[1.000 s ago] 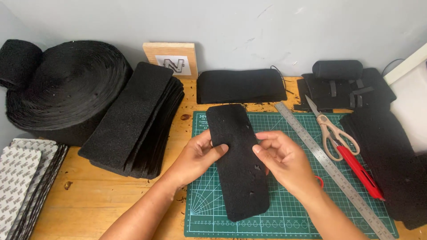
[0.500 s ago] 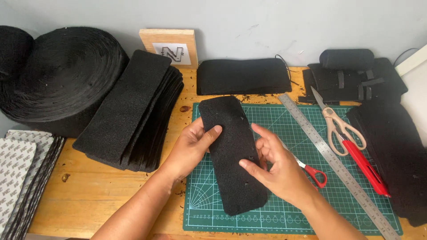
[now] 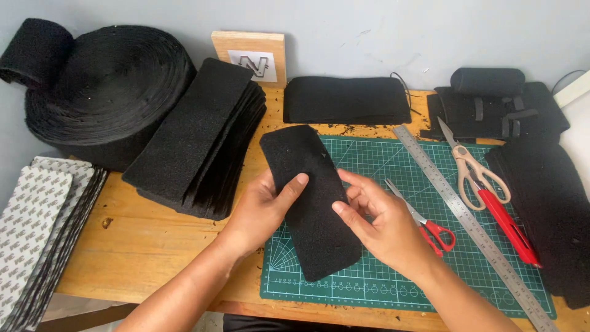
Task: The person measures a rectangular piece of black fabric using a metal ruler on a green cutting mat. They then use red-handled scissors to trim the edges of the fabric, carefully cutting small sections to shape the material.
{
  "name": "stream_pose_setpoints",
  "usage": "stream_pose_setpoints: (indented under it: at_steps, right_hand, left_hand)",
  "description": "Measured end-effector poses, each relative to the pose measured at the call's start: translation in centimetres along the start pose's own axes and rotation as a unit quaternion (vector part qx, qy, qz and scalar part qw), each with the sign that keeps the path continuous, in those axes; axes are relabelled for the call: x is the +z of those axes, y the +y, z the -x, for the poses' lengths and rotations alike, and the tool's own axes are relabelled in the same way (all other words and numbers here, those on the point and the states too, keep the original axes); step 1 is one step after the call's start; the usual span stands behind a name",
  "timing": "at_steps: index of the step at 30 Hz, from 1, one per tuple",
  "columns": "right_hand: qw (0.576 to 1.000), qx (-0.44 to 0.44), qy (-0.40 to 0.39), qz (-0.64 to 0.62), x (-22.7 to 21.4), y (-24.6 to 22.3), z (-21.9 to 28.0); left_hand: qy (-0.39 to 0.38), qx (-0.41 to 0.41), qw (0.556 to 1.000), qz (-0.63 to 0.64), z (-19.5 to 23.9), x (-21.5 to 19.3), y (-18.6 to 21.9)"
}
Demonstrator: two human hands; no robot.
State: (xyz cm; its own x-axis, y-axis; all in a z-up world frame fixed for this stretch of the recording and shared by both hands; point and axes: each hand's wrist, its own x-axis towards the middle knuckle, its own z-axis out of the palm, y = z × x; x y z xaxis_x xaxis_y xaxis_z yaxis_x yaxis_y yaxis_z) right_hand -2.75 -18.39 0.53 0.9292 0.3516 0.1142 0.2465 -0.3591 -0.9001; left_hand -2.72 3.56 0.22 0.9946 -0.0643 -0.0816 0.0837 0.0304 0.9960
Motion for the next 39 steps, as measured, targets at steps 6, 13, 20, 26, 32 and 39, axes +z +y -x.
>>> stream_pose_setpoints:
  at_steps: [6, 13, 20, 26, 32, 39]
  right_hand:
    - [0.999, -0.049, -0.004, 0.003, 2.9, -0.7, -1.0]
    - [0.996, -0.031, 0.033, 0.076, 4.1, -0.8, -2.0]
    - [0.981, -0.059, 0.009, 0.186, 2.5, -2.9, -1.0]
    - [0.968, 0.009, -0.107, 0.226, 3.7, -2.4, -0.1]
    - [0.948, -0.164, -0.064, 0.266, 3.7, -0.2, 0.1]
    - [0.948, -0.227, -0.026, 0.220, 5.7, -2.4, -0.1]
  left_hand:
    - [0.068, 0.031, 0.997, 0.026, 1.1, -2.5, -1.0]
    - [0.108, 0.032, 0.993, 0.035, 0.4, -4.7, -2.6]
    - [0.122, 0.006, 0.988, 0.089, -0.3, -3.8, -2.9]
    - [0.129, 0.046, 0.989, 0.051, 0.5, -3.3, -1.0]
    - [0.147, 0.089, 0.983, -0.071, 3.3, -3.9, 0.3]
    - [0.164, 0.095, 0.978, -0.092, 5.3, -4.6, -0.2]
